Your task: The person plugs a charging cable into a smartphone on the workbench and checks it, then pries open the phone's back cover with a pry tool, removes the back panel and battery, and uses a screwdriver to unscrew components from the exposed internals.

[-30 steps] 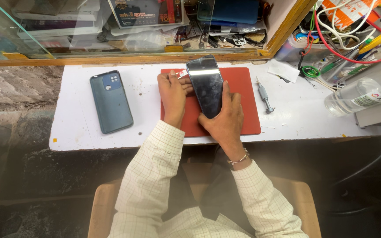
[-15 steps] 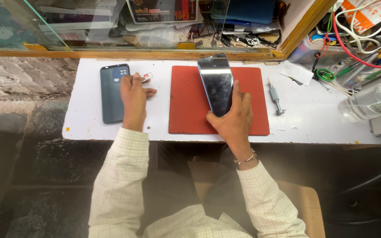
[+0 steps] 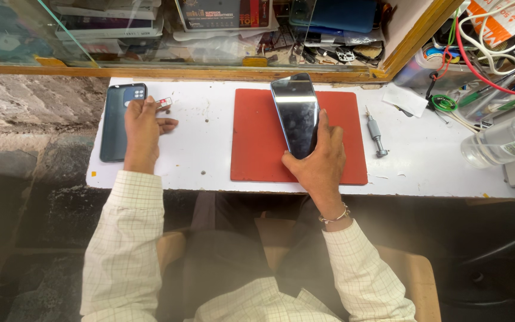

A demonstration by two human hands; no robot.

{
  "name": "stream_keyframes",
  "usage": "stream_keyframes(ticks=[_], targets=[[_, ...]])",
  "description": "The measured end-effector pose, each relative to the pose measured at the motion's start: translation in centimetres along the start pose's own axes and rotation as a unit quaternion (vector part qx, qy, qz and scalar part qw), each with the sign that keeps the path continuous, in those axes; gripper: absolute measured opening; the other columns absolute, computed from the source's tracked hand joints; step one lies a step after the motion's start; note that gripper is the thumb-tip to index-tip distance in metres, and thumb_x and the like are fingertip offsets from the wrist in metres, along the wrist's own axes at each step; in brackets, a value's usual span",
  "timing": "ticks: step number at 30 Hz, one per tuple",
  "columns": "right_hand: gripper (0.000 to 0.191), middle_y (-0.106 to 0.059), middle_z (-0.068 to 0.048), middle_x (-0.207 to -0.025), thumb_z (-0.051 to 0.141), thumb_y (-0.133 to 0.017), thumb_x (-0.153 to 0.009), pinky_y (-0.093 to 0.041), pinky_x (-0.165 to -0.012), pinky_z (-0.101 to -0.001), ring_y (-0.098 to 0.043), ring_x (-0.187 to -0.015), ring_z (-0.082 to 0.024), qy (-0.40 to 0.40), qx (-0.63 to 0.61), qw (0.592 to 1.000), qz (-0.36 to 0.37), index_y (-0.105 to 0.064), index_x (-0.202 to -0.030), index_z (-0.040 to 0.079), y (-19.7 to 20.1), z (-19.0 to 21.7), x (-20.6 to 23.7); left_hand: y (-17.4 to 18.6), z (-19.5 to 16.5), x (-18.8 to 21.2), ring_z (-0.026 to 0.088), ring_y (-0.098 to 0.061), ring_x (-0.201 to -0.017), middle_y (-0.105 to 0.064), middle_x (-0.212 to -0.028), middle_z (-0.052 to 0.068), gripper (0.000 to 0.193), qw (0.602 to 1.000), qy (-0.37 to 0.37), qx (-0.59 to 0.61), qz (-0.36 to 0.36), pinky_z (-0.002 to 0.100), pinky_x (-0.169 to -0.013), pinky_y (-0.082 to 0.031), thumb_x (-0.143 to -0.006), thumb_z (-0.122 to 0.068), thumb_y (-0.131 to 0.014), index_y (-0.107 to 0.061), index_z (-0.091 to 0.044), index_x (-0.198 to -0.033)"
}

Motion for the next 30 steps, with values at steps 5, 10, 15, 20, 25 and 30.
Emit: stream_keyframes(ticks=[5, 10, 15, 20, 25, 30], targets=[[0.106, -0.048, -0.014, -0.112, 0.029, -0.087, -0.064, -0.05, -0.082, -0.0469, -0.056, -0.1, -0.032, 0.008, 0.0, 1.0, -0.01, -0.038, -0.153, -0.001, 0.2, 0.2, 0.0, 1.3, -0.8, -0.2, 0.017, -0.062, -0.053, -0.064, -0.087, 0.013, 0.02, 0.997, 0.011, -0.043, -0.063, 0.028, -0.046, -0.049, -0.109, -0.022, -0.047, -0.048, -0.002, -0.104], [0.106, -0.049, -0.014, -0.11, 0.029, -0.087, -0.063, -0.05, -0.082, -0.0462, -0.057, -0.099, -0.032, 0.006, -0.001, 1.0, -0.01, -0.039, -0.153, 0.0, 0.3, 0.1, 0.1, 1.9, -1.2, -1.6, 0.026, -0.066, -0.06, -0.069, -0.092, 0.012, 0.03, 0.957, 0.026, -0.226, -0.183, 0.035, -0.055, -0.054, -0.104, -0.03, -0.058, -0.053, -0.001, -0.099], [0.106, -0.05, -0.014, -0.11, 0.028, -0.087, -0.063, -0.05, -0.082, -0.0461, -0.057, -0.098, -0.031, 0.006, -0.009, 1.0, -0.014, -0.04, -0.153, -0.001, 0.6, 0.3, 0.0, 0.8, -4.8, -2.4, 0.043, -0.067, -0.093, -0.071, -0.104, 0.023, 0.033, 0.868, -0.074, -0.435, -0.23, 0.052, -0.076, -0.053, -0.1, -0.03, -0.066, -0.057, 0.0, -0.109], [0.102, -0.052, -0.013, -0.112, 0.025, -0.086, -0.066, -0.052, -0.084, -0.0431, -0.06, -0.101, -0.029, 0.004, -0.093, 0.996, -0.012, -0.039, -0.153, -0.001, 1.1, -0.1, 0.2, -0.6, -4.6, -2.4, 0.044, -0.069, -0.098, -0.07, -0.108, 0.027, 0.039, 0.856, -0.046, -0.479, -0.189, 0.05, -0.083, -0.056, -0.099, -0.026, -0.066, -0.051, 0.005, -0.117], [0.095, -0.055, -0.017, -0.132, 0.018, -0.083, -0.074, -0.048, -0.105, -0.0398, -0.058, -0.124, -0.029, 0.04, -0.236, 0.971, -0.01, -0.038, -0.155, -0.005, 1.4, -1.0, 0.3, -1.1, -4.9, -2.1, 0.045, -0.069, -0.095, -0.068, -0.105, 0.028, 0.043, 0.844, -0.072, -0.494, -0.195, 0.05, -0.079, -0.056, -0.098, -0.025, -0.069, -0.048, 0.007, -0.119], [0.093, -0.048, -0.017, -0.153, 0.019, -0.078, -0.085, -0.038, -0.123, -0.0365, -0.048, -0.143, -0.025, 0.058, -0.461, 0.885, 0.039, -0.031, -0.159, -0.008, 0.5, -2.0, 0.4, -3.4, -6.3, 0.0, 0.043, -0.069, -0.091, -0.07, -0.102, 0.025, 0.046, 0.841, -0.166, -0.471, -0.209, 0.05, -0.074, -0.055, -0.096, -0.026, -0.072, -0.051, 0.005, -0.122]])
Point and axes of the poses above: each hand's wrist, its own x-axis away from the middle knuckle, its own y-axis out of the back of the hand, z = x × y, the point moved 10 cm from there along -x, towards the middle knuckle
